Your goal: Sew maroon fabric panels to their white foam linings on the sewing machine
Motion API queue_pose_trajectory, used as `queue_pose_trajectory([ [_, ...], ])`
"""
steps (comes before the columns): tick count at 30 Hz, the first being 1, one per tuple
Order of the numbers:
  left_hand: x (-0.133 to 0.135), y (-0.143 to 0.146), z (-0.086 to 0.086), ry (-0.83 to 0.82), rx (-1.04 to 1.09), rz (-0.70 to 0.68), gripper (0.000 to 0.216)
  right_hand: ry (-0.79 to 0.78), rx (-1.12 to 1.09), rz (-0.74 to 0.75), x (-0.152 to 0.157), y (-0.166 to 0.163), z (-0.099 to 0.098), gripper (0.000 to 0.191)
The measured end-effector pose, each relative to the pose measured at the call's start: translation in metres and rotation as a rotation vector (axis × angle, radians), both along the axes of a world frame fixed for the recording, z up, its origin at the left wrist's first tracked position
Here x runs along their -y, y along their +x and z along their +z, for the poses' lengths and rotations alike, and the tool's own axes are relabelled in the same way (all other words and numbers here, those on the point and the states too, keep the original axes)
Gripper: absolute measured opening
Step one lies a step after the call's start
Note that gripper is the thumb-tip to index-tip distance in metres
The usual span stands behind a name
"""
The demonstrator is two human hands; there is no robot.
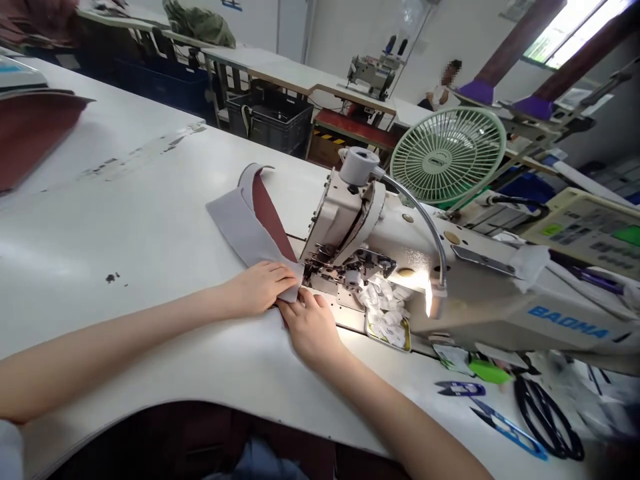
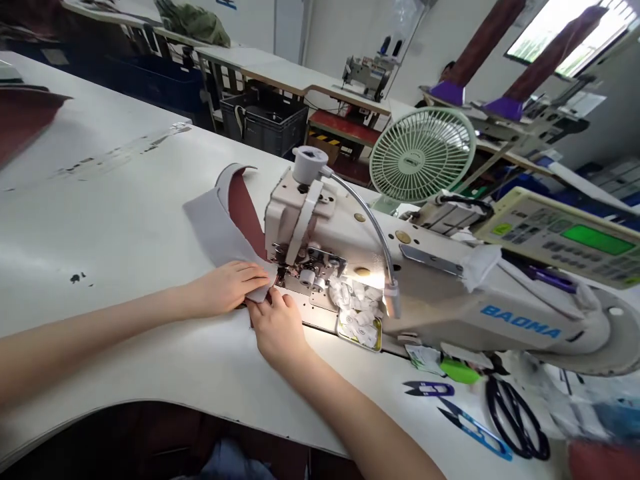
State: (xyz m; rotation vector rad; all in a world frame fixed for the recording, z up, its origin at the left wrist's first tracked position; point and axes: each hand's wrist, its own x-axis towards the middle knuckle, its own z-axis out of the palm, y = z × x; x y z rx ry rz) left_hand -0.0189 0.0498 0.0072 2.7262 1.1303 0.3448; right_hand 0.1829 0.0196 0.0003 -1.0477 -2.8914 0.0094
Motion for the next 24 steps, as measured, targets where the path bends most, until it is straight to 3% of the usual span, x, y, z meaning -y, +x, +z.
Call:
queue_pose_trajectory([
  [3, 0.009, 0.004, 0.011, -0.044, -0.025, 0.006, 0.060, 0.027, -0.067, 0.010, -0.002, 0.006, -0.010, 0.030],
  [6, 0.002, 0.012, 0.011, -0.080, -0.008, 0.103, 0.051, 0.054, -0.190, 0.064, -0.001, 0.012, -0.018, 0.032],
  [9, -0.004, 0.015, -0.001, -0.097, 0.082, 0.168, 0.044, 0.081, -0.305, 0.099, 0.002, 0.017, -0.020, 0.034],
  [16, 0.011, 0.004, -0.019, -0.007, 0.171, 0.029, 0.049, 0.091, -0.335, 0.045, 0.003, 0.016, -0.015, 0.015],
  [24, 0.006, 0.002, -0.024, 0.066, 0.120, 0.020, 0.054, 0.080, -0.298, 0.098, 0.003, 0.017, -0.017, 0.012],
])
